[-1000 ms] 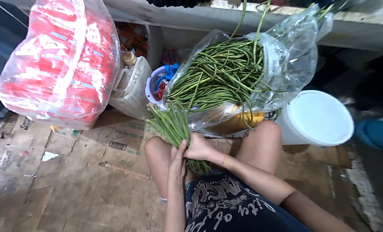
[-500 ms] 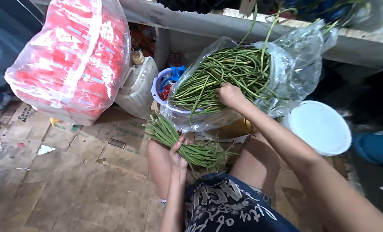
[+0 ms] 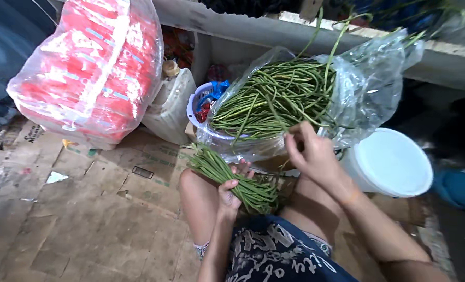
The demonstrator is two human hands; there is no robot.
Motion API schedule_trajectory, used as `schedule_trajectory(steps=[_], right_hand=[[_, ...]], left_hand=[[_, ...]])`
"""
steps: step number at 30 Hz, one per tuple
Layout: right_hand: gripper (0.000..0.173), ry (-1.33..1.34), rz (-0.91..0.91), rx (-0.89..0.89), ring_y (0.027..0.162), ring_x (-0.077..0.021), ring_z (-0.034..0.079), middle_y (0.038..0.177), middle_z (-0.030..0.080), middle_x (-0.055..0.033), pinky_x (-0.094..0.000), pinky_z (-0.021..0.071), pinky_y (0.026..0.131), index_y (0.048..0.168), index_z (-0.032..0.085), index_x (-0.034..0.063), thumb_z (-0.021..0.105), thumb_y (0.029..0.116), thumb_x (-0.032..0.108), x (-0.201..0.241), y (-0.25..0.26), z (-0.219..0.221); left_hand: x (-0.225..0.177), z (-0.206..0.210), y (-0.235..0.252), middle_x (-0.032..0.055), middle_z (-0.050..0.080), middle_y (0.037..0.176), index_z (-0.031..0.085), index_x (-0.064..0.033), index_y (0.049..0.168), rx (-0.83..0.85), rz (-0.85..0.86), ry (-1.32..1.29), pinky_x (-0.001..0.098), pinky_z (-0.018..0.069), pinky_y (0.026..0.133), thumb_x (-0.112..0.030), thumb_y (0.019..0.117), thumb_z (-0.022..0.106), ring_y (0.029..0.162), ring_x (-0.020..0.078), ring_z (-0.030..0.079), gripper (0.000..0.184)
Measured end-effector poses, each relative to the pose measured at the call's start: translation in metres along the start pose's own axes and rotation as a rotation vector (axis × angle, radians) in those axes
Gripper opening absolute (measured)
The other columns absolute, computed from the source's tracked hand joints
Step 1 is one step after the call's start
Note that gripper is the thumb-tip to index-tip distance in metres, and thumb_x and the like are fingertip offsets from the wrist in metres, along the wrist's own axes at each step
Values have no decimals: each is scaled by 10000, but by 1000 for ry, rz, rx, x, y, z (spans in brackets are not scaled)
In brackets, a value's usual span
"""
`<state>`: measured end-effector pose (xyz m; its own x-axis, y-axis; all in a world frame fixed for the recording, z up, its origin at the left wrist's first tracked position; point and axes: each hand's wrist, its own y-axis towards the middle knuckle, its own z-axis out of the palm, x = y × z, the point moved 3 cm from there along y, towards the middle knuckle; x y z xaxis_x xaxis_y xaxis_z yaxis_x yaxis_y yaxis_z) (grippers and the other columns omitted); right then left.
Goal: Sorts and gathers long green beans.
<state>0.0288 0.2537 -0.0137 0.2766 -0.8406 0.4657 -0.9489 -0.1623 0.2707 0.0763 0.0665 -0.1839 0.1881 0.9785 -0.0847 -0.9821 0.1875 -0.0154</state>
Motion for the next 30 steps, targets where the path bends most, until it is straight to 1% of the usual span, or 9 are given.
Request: schedule_trajectory(steps=[2, 4, 6, 10, 15, 17, 22, 26, 30], right_hand=[[275, 204, 27, 10, 557, -118, 599, 697, 630, -40, -316, 535, 521, 1151, 610, -15, 546, 1038, 228, 30, -23, 16], [285, 399, 63, 81, 602, -93, 628, 734, 666, -37, -289, 561, 573, 1168, 627, -1, 555, 1048, 248, 55, -31, 44], [290, 476, 72, 74, 621, -97, 609, 740, 644, -36, -279, 545, 599, 1180, 631, 9, 544, 1057, 257, 77, -26, 66], [238, 207, -31, -100, 688, -193, 671, 812, 675, -64, -360, 564, 580, 1103, 674, 42, 574, 1020, 241, 89, 2, 77], [457, 175, 75, 277, 949, -286, 694, 1028, 691, -119, -505, 579, 792, 1161, 670, 73, 505, 1056, 485, 51, 32, 95], [326, -7, 55, 221, 1086, -388, 658, 1143, 662, -209, -553, 571, 866, 1159, 685, 21, 535, 1070, 297, 8, 54, 96], [222, -535, 362, 324, 1191, -544, 557, 1239, 571, -370, -661, 497, 842, 1096, 642, -165, 609, 888, -94, -73, 79, 77], [199, -541, 357, 380, 1016, -563, 617, 1160, 574, -376, -665, 524, 722, 1050, 615, -152, 669, 899, -34, -88, 54, 53], [245, -289, 372, 312, 983, -501, 663, 1097, 664, -287, -688, 531, 784, 1078, 701, -29, 685, 984, 198, -112, 44, 29]], left_hand=[[9, 0, -2, 183, 716, 1188, 735, -41, 1011, -1, -46, 118, 457, 543, 1016, -43, 746, 809, 1149, 306, 687, 275], [14, 3, -15, 25, 768, 901, 761, -122, 918, -97, -49, 342, 279, 613, 770, -99, 679, 821, 832, 106, 738, 247], [16, 1, -28, -33, 772, 875, 784, -174, 920, -72, -90, 416, 236, 602, 756, -120, 648, 805, 811, 46, 726, 278], [9, -4, -35, -8, 780, 1065, 781, -157, 1108, 268, -7, 334, 267, 587, 900, -156, 859, 728, 990, 73, 731, 254], [-5, 2, -18, 95, 735, 969, 664, -25, 1225, 176, -24, 53, 398, 589, 851, -147, 812, 779, 866, 216, 721, 446], [-12, 1, -11, 99, 703, 947, 595, -21, 1304, 152, -38, -11, 411, 602, 790, -131, 772, 823, 795, 234, 702, 589], [-16, -3, -11, 78, 688, 908, 686, -52, 1038, 90, 3, 60, 400, 592, 776, -127, 739, 840, 791, 219, 688, 344], [-13, -1, -12, 87, 706, 961, 706, -62, 1015, 117, 17, 96, 419, 592, 839, -137, 748, 830, 873, 240, 705, 304], [-10, 0, -5, 105, 714, 987, 714, -50, 1029, 78, -11, 83, 436, 593, 859, -112, 738, 824, 882, 253, 711, 318]])
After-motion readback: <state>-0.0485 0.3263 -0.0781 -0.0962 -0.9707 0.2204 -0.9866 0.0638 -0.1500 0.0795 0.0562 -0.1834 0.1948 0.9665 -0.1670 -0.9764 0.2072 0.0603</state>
